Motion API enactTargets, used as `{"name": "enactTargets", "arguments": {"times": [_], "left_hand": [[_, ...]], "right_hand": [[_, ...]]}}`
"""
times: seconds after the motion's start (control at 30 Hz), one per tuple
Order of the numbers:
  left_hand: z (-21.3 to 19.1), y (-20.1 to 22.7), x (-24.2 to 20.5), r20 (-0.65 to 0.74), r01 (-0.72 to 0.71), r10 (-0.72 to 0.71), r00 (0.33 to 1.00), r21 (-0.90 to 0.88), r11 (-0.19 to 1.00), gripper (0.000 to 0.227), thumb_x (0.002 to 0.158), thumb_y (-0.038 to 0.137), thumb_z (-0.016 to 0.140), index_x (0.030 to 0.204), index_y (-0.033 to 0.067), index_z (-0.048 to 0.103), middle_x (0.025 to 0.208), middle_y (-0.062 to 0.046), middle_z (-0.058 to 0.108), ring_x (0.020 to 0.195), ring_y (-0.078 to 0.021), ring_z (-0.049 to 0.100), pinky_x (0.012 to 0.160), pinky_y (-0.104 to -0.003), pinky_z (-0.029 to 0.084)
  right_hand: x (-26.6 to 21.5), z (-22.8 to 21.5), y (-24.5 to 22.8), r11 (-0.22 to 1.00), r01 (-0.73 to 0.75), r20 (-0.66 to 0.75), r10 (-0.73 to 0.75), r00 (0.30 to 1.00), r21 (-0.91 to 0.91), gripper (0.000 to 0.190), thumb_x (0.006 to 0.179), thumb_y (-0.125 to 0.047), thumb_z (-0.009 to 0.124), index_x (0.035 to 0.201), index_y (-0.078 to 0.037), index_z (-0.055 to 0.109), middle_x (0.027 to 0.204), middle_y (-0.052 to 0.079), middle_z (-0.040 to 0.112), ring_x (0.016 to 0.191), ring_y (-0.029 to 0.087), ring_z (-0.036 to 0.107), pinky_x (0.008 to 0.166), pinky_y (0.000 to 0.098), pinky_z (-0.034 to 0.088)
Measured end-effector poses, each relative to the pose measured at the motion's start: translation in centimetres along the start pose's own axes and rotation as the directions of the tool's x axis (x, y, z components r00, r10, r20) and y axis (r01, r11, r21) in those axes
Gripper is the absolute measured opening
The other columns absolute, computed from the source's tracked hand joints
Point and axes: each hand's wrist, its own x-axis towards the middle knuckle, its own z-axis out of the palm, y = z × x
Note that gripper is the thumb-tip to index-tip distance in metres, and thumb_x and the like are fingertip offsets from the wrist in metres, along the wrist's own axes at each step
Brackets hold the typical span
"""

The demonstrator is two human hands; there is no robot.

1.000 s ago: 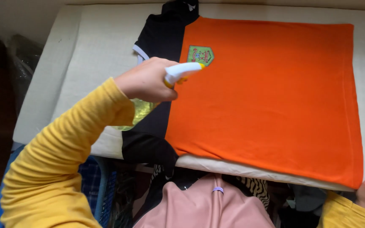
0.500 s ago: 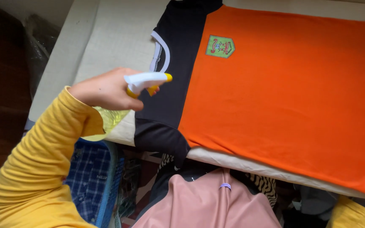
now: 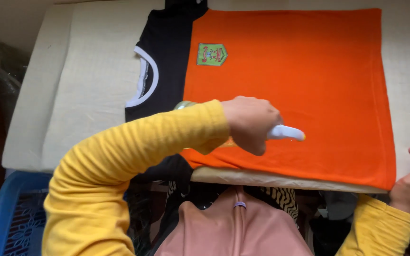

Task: Ironing an orange and black t-shirt on a flat padded surface.

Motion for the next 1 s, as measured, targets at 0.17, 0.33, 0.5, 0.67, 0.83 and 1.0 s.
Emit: {"name": "enactTargets", "arguments": {"times": [0.17,0.33,0.5,0.67,0.83,1.0], "left_hand": [[-1.8,5.3,8.3,-0.089,-0.166,0.169,0.982,0.041,0.985,0.055,0.073,0.021,0.053,0.125,0.0383,0.054,0.085,0.001,0.069,0.079,-0.0213,0.069,0.058,-0.037,0.052],[-4.2,7.1,13.2,-0.222,-0.104,0.089,0.971,-0.059,0.993,0.031,0.08,0.025,0.057,0.109,0.0261,0.065,0.102,0.008,0.071,0.092,-0.0133,0.072,0.068,-0.033,0.056],[-5.8,4.3,16.5,-0.326,0.006,-0.019,0.945,-0.04,0.999,0.035,0.074,0.022,0.061,0.108,0.0256,0.066,0.102,0.005,0.069,0.083,-0.0158,0.072,0.066,-0.035,0.057],[-7.2,-1.0,14.0,-0.365,-0.019,-0.006,0.931,-0.064,0.998,0.059,0.079,0.013,0.055,0.132,0.0383,0.047,0.107,0.003,0.068,0.09,-0.022,0.067,0.068,-0.038,0.053],[-7.9,-7.6,7.3,-0.413,0.057,-0.104,0.905,-0.125,0.991,0.089,0.072,0.012,0.055,0.153,0.0477,0.047,0.098,-0.006,0.064,0.079,-0.027,0.064,0.063,-0.039,0.05],[-5.7,-19.7,0.5,-0.689,0.085,-0.405,0.601,-0.448,0.89,0.027,0.079,0.027,0.074,0.101,0.0132,0.07,0.087,0.001,0.066,0.068,-0.0117,0.062,0.061,-0.029,0.048]], "right_hand": [[0.8,-0.8,-1.3,0.958,0.179,-0.04,-0.193,0.98,-0.224,0.056,0.135,-0.012,0.039,0.119,0.02,0.081,0.127,0.032,0.078,0.134,0.047,0.066,0.109,0.0506,0.055],[1.2,-0.7,-2.2,0.941,0.178,-0.058,-0.203,0.977,-0.286,0.053,0.131,-0.012,0.041,0.116,0.016,0.084,0.126,0.028,0.08,0.128,0.045,0.068,0.11,0.0506,0.053],[1.1,-0.6,-2.3,0.954,0.156,-0.073,-0.18,0.981,-0.258,0.05,0.128,-0.01,0.042,0.117,0.016,0.084,0.124,0.026,0.08,0.129,0.043,0.068,0.112,0.0499,0.054],[1.0,-0.6,-2.3,0.953,0.131,-0.073,-0.156,0.985,-0.272,0.051,0.129,-0.013,0.041,0.117,0.013,0.084,0.126,0.025,0.08,0.131,0.043,0.067,0.111,0.049,0.053],[1.0,-0.6,-2.2,0.952,0.139,-0.075,-0.164,0.984,-0.271,0.049,0.128,-0.009,0.042,0.118,0.014,0.084,0.127,0.025,0.08,0.13,0.043,0.068,0.112,0.0489,0.052],[0.9,-0.7,-1.0,0.943,0.183,-0.036,-0.201,0.979,-0.279,0.051,0.132,-0.008,0.041,0.119,0.016,0.084,0.127,0.029,0.08,0.129,0.046,0.07,0.116,0.05,0.054]]}}
